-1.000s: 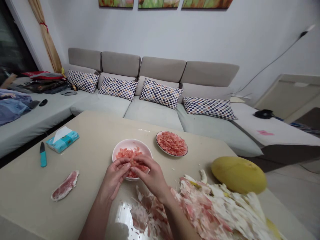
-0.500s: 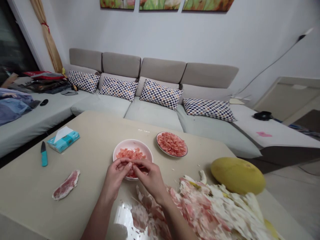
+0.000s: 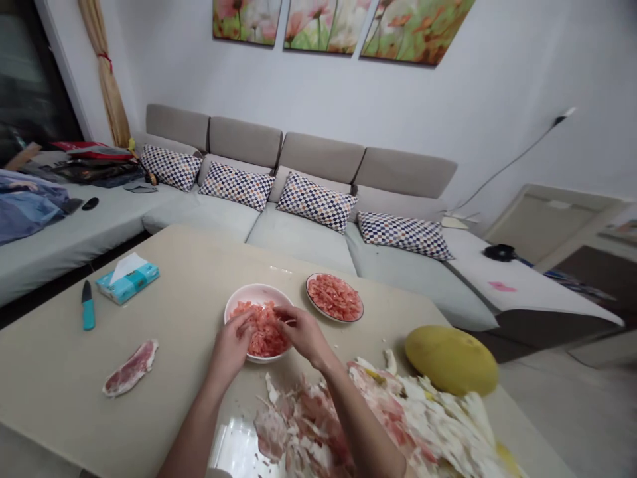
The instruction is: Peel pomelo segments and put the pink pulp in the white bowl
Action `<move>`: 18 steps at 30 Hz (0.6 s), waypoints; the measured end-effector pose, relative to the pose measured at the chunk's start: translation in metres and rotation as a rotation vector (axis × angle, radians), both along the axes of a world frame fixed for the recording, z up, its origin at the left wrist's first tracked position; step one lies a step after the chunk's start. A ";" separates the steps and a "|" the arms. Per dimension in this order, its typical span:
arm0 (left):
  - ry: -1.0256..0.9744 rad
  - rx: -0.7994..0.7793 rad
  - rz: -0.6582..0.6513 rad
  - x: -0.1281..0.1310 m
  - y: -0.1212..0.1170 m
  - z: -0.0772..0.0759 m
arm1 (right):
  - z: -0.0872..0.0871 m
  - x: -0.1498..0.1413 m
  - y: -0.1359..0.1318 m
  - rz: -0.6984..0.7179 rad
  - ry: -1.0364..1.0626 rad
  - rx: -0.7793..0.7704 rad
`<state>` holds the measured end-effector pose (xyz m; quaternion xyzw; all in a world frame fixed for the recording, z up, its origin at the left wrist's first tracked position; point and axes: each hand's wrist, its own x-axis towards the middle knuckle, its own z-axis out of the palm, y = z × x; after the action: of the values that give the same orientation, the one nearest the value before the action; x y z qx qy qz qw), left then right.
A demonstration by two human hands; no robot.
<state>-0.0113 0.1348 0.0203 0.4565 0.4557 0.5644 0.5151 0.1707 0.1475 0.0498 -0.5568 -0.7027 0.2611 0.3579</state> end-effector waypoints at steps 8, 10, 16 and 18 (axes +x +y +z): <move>0.026 0.039 0.200 -0.024 0.002 0.001 | -0.007 -0.008 0.001 0.078 -0.412 -0.011; 0.019 0.014 0.257 -0.034 0.002 0.001 | -0.008 -0.014 0.011 0.098 -0.488 -0.047; 0.062 -0.006 0.343 -0.054 0.001 -0.004 | 0.001 -0.013 0.051 0.032 -0.619 -0.060; 0.114 0.011 0.334 -0.059 0.001 -0.005 | 0.005 -0.009 0.056 0.007 -0.650 -0.065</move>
<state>-0.0698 0.1357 0.0149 0.4086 0.5507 0.6176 0.3850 0.1619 0.2039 0.0548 -0.6198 -0.7733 0.0933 0.0960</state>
